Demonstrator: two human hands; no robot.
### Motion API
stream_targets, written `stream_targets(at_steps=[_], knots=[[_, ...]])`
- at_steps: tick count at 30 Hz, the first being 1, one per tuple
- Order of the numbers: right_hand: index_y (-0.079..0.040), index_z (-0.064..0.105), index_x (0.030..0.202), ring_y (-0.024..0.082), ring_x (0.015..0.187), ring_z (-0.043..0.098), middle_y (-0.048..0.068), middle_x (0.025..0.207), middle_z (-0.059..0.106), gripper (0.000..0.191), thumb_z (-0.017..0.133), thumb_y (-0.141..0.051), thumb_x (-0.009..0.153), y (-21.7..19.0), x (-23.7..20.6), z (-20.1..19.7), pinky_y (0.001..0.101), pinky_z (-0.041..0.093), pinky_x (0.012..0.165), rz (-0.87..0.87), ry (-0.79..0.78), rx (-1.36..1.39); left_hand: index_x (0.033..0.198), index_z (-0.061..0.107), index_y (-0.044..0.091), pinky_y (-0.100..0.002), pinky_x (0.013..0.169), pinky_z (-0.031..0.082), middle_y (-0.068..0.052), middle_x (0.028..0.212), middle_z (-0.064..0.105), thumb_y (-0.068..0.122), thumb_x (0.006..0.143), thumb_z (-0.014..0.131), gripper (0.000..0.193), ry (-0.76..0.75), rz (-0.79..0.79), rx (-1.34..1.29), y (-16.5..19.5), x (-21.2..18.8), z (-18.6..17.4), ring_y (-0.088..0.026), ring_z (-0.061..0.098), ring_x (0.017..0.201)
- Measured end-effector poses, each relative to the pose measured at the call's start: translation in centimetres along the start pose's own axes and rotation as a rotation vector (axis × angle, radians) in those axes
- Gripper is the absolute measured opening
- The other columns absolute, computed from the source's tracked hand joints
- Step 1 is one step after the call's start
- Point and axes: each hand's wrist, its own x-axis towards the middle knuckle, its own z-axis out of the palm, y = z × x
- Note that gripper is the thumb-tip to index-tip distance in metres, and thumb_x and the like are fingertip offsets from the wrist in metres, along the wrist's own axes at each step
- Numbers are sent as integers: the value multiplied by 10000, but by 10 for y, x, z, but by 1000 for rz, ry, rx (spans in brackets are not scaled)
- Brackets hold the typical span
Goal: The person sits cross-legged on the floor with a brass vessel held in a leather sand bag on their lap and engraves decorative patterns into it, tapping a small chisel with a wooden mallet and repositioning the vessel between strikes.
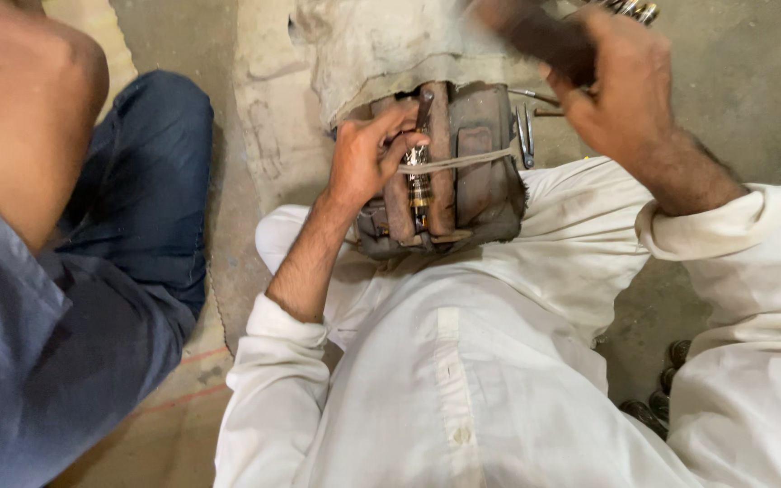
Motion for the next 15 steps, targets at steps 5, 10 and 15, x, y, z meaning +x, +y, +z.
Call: stream_targets(at_steps=[5, 10, 15], knots=[[-2, 663, 1103, 380, 929, 632, 169, 1003, 682, 350, 771, 26, 771, -1, -1, -1, 471, 503, 821, -65, -5, -111, 1259, 667, 9, -347, 813, 621, -143, 1053, 788, 63, 915, 821, 381, -11, -1, 40, -2, 1, 0, -257, 799, 949], [-9, 671, 1126, 381, 973, 639, 166, 1010, 689, 363, 775, 14, 778, 4, -5, 4, 461, 510, 834, -84, -11, -132, 1238, 669, 3, -333, 803, 625, -155, 1063, 786, 28, 913, 822, 360, -16, 8, 29, -2, 0, 0, -257, 793, 938], [-16, 641, 1145, 349, 980, 646, 148, 1059, 686, 340, 780, 10, 836, 9, -11, 7, 437, 515, 863, -46, 0, -89, 1257, 663, -2, -324, 761, 617, -108, 1032, 814, -11, 919, 780, 358, -48, -61, 22, -4, -1, 0, -229, 803, 878]])
